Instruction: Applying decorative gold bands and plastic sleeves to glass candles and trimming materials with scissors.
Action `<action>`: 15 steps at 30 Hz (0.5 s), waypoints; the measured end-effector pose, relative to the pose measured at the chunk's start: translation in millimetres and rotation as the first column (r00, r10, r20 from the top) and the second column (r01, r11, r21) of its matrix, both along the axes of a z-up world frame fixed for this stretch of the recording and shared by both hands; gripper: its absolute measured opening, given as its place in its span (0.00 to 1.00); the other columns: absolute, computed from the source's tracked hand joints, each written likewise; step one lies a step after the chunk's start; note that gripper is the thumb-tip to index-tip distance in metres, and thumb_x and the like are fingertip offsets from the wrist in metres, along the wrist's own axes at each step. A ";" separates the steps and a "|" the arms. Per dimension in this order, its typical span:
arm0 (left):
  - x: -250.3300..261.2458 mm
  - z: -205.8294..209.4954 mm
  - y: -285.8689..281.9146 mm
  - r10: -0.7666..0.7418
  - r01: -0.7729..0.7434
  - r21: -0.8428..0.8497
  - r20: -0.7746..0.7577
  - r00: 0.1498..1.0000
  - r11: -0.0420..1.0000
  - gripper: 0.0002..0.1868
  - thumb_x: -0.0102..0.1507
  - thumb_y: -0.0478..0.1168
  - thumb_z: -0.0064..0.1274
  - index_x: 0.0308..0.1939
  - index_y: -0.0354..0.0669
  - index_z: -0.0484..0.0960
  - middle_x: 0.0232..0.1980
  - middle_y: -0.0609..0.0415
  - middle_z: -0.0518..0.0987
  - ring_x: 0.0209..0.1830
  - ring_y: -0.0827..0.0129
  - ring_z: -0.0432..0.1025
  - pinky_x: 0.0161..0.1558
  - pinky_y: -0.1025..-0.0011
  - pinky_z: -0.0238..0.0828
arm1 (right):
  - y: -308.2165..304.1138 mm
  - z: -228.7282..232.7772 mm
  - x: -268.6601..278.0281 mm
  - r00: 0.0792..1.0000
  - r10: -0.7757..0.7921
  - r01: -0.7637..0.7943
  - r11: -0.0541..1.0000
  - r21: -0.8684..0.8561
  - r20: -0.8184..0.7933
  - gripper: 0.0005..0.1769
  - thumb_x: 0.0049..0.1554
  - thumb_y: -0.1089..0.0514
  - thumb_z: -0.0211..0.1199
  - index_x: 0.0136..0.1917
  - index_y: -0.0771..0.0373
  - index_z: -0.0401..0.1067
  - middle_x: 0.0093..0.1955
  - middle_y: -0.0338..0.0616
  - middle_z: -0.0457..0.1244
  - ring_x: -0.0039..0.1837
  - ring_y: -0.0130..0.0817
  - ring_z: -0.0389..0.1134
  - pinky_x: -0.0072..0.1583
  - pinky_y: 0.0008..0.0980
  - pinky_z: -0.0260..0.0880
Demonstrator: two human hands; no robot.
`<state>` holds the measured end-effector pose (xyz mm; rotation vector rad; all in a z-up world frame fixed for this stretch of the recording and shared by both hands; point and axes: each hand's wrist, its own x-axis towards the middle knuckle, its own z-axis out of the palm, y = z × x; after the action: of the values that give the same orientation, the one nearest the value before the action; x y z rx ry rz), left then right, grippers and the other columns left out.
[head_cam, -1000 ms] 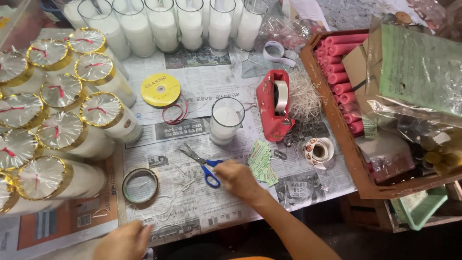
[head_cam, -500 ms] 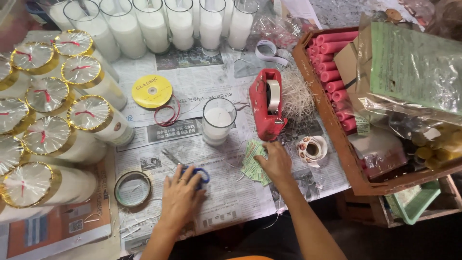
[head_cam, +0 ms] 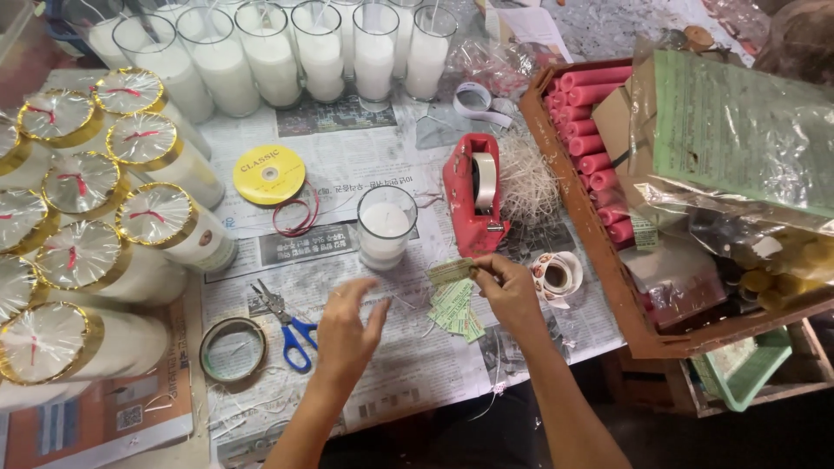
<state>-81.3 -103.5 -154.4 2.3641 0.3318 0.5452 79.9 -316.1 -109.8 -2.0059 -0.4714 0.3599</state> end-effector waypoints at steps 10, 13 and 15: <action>96.9 -55.4 30.7 0.224 -0.169 -0.387 0.100 0.970 0.906 0.62 0.41 0.53 0.78 0.73 0.42 0.60 0.64 0.33 0.72 0.65 0.35 0.67 0.69 0.45 0.60 | -16.5 -69.3 0.2 0.838 -0.074 0.393 0.768 0.505 -0.540 0.07 0.56 0.66 0.67 0.47 0.65 0.71 0.39 0.53 0.69 0.39 0.45 0.76 0.35 0.29 0.77; 88.4 -27.4 24.7 0.218 -0.187 -0.510 0.002 0.976 0.840 0.53 0.40 0.55 0.79 0.65 0.48 0.69 0.58 0.40 0.78 0.62 0.42 0.73 0.65 0.48 0.67 | -19.4 -73.5 3.5 0.715 0.027 0.478 0.710 0.517 -0.699 0.05 0.57 0.62 0.67 0.46 0.58 0.72 0.41 0.53 0.72 0.42 0.46 0.77 0.38 0.32 0.77; 77.8 -13.3 19.4 0.188 -0.187 -0.605 -0.062 0.980 0.774 0.51 0.39 0.56 0.80 0.62 0.49 0.72 0.57 0.40 0.78 0.61 0.42 0.73 0.63 0.47 0.68 | -12.7 -65.0 0.3 0.655 0.086 0.496 0.700 0.513 -0.751 0.02 0.58 0.59 0.66 0.46 0.54 0.73 0.43 0.53 0.73 0.45 0.45 0.77 0.40 0.33 0.77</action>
<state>-3.4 -84.1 -167.7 1.7063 0.6453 0.4441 80.2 -328.8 -174.8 -1.0052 0.1792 0.6821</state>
